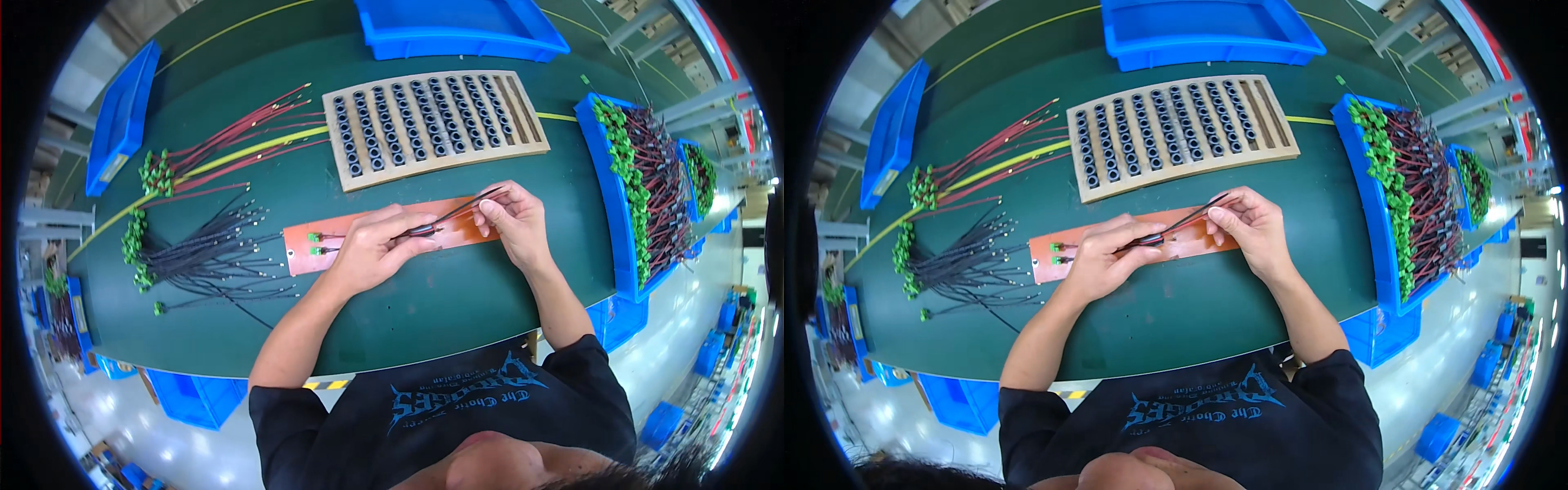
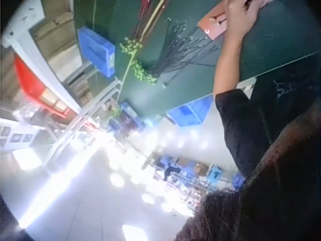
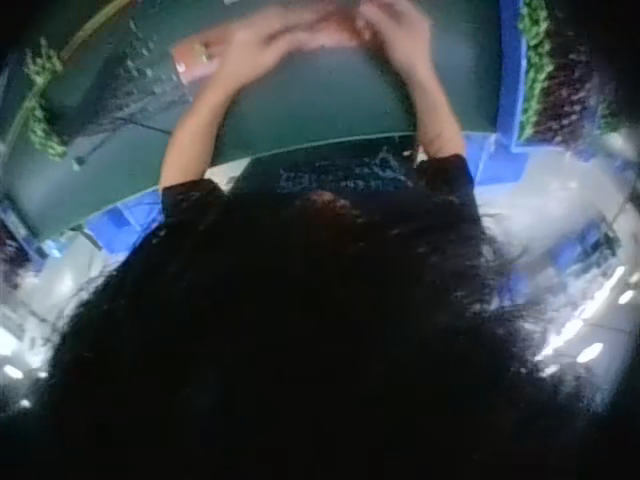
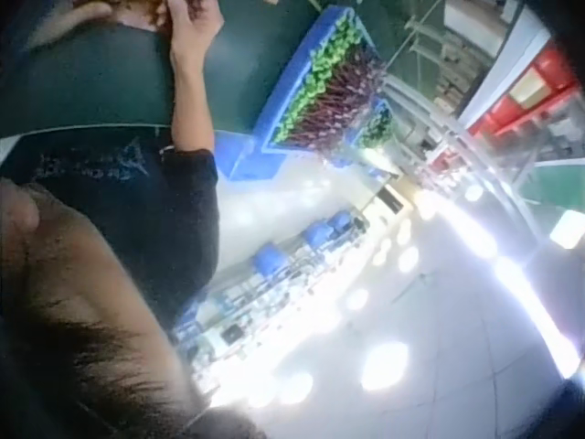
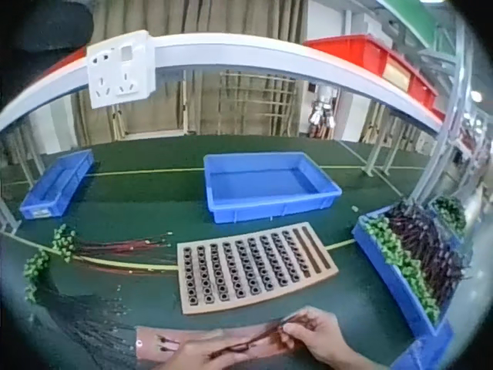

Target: The person assembles wire harnesses by inserting black wires into green plastic connectors and securing them with a small black clip. They repeatedly pick up wires, attach them to the connector, and place the finished units into a blue bin.

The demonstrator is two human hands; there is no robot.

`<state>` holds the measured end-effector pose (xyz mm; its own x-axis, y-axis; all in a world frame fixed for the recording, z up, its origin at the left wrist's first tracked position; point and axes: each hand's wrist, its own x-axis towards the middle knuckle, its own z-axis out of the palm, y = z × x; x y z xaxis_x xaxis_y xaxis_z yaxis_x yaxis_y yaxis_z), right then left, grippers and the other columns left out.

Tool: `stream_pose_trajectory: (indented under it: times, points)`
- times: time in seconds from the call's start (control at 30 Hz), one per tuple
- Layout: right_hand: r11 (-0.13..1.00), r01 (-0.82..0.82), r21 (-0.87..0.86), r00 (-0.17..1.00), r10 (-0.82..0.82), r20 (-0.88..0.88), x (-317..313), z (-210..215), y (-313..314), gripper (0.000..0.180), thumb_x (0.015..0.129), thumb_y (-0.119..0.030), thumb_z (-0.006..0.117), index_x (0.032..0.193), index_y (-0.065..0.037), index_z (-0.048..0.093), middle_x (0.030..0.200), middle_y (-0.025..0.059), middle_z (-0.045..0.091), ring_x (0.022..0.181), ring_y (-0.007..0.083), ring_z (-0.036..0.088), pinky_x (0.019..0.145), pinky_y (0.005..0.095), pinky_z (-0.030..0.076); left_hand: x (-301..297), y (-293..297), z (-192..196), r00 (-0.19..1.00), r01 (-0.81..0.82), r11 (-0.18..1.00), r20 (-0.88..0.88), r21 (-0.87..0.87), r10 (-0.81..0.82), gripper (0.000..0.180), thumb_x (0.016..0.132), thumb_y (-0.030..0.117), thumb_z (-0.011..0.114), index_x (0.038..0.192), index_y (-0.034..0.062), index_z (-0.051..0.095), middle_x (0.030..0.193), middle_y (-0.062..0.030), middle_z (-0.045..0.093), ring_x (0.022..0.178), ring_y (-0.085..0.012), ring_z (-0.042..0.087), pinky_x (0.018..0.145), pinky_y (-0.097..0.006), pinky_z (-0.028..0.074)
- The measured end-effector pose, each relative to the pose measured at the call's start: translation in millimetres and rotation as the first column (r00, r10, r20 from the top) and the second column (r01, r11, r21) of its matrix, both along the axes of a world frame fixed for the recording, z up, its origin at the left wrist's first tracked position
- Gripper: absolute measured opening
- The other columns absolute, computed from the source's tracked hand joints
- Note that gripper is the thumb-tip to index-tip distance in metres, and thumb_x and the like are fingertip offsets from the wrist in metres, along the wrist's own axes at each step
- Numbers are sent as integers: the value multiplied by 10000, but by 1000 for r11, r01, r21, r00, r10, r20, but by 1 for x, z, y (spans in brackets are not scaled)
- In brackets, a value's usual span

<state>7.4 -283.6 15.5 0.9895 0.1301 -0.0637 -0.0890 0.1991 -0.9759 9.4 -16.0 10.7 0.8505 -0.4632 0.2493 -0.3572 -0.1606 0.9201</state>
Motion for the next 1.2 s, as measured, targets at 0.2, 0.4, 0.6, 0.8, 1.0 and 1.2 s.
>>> stream_pose_trajectory:
  times: [0.2,0.4,0.6,0.8,1.0,1.2]
  points:
    - [993,-38,115,999,37,14,-1,3,1,185,989,-22,662,1161,24,613,1034,128,686,815,150,664,724,282,564,-2,-7,5,999,-36,999,-36,40,37,316,884,60,780,1187,-17,735,891,-95,687,743,-162,615,656,-287,485]
    - [993,-84,82,992,75,100,-3,4,5,145,998,-39,658,1125,28,639,1065,118,681,872,137,657,807,284,552,3,-8,-2,999,-28,995,45,95,24,399,852,86,811,1225,-19,716,922,-94,675,751,-141,603,644,-281,476]
    - [998,-58,-14,995,59,77,-4,1,7,213,1062,-175,592,984,5,677,891,44,666,859,97,614,819,263,501,4,-9,7,999,48,977,0,209,-49,446,849,127,817,1257,-11,703,903,-87,655,733,-168,583,674,-303,482]
    - [999,-21,40,999,19,44,-1,-2,11,302,1086,-254,551,947,-10,662,806,7,603,797,81,538,797,249,440,2,-13,8,997,70,977,12,203,-74,466,852,141,811,1277,-3,686,894,-107,673,737,-206,595,703,-332,489]
    - [979,79,186,997,-78,-13,6,-10,12,299,1070,-265,584,937,-9,665,777,3,589,763,87,503,772,256,423,4,-12,2,998,32,968,41,247,-44,375,908,99,742,1261,-9,673,1039,-156,737,909,-271,712,821,-347,545]
    - [995,45,86,996,-51,69,5,0,11,273,1072,-235,580,960,-4,671,788,14,607,730,85,522,710,241,443,1,-10,7,999,-6,969,38,245,-4,369,952,147,707,1292,17,647,1092,-180,728,990,-343,716,871,-415,552]
